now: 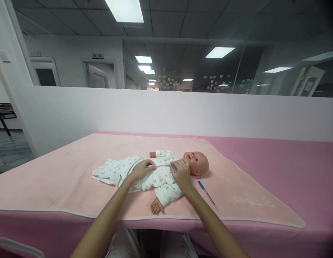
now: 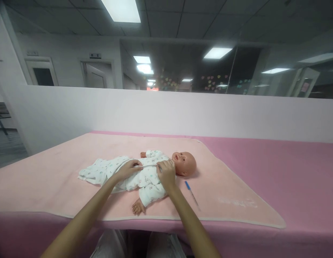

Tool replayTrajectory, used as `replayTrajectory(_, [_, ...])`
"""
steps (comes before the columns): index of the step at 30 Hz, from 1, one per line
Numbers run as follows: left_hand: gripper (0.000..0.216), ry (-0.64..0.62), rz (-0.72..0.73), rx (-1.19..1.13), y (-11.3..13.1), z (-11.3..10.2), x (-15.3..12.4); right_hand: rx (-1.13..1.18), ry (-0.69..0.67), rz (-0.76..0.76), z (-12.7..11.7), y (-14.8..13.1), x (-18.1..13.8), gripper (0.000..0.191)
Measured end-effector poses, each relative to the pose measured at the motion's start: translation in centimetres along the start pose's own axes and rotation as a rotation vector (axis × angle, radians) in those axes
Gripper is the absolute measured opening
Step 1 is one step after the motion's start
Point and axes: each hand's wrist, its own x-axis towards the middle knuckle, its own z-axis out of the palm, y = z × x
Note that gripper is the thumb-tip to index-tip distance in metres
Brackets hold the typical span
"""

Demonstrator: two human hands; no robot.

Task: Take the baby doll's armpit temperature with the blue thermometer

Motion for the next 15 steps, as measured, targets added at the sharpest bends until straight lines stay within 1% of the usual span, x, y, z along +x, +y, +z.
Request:
replayTrajectory(2, [0.022, -0.056, 0.028, 0.13, 0.3, -0.9, 0.2, -0.03, -0.016, -0.049, -1.5, 0.5, -0.3, 0.015])
replayTrajectory(4, [0.017, -0.114, 0.045, 0.263, 0.7, -1.8, 0.5, -0.063, 0.005, -0.067, -3.4, 1.3, -0.8, 0.017])
replayTrajectory(6, [0.015, -0.171, 0.071, 0.363, 1.3, -2.6, 1.0, -0.098, 0.022, -0.021, -5.5, 2.2, -1.7, 0.017])
replayTrajectory(7, [0.017, -0.177, 0.097, 0.397, 1.8, -2.8, 1.4, -0.12, 0.019, 0.023, -6.5, 2.7, -2.3, 0.018])
replayTrajectory(8, [0.02, -0.157, 0.127, 0.421, 2.3, -2.8, 1.9, -0.149, 0.019, 0.078, -7.5, 3.2, -3.1, 0.018])
replayTrajectory(9, [0.023, -0.098, 0.167, 0.433, 2.9, -2.6, 2.5, -0.187, 0.022, 0.137, -8.4, 3.7, -4.0, 0.019])
replayTrajectory(10, [0.024, -0.012, 0.197, 0.432, 3.5, -2.1, 3.2, -0.226, 0.009, 0.195, -9.2, 4.1, -5.0, 0.019])
replayTrajectory(12, [0.026, 0.139, 0.246, 0.387, 4.5, -0.5, 4.7, -0.311, -0.046, 0.297, -10.4, 4.8, -7.1, 0.02])
replayTrajectory(13, [0.026, 0.17, 0.273, 0.351, 4.8, 0.6, 5.3, -0.351, -0.089, 0.34, -10.8, 5.0, -8.1, 0.021])
replayTrajectory(15, [0.021, 0.13, 0.299, 0.279, 5.0, 3.0, 6.3, -0.428, -0.164, 0.401, -11.3, 5.2, -10.0, 0.022])
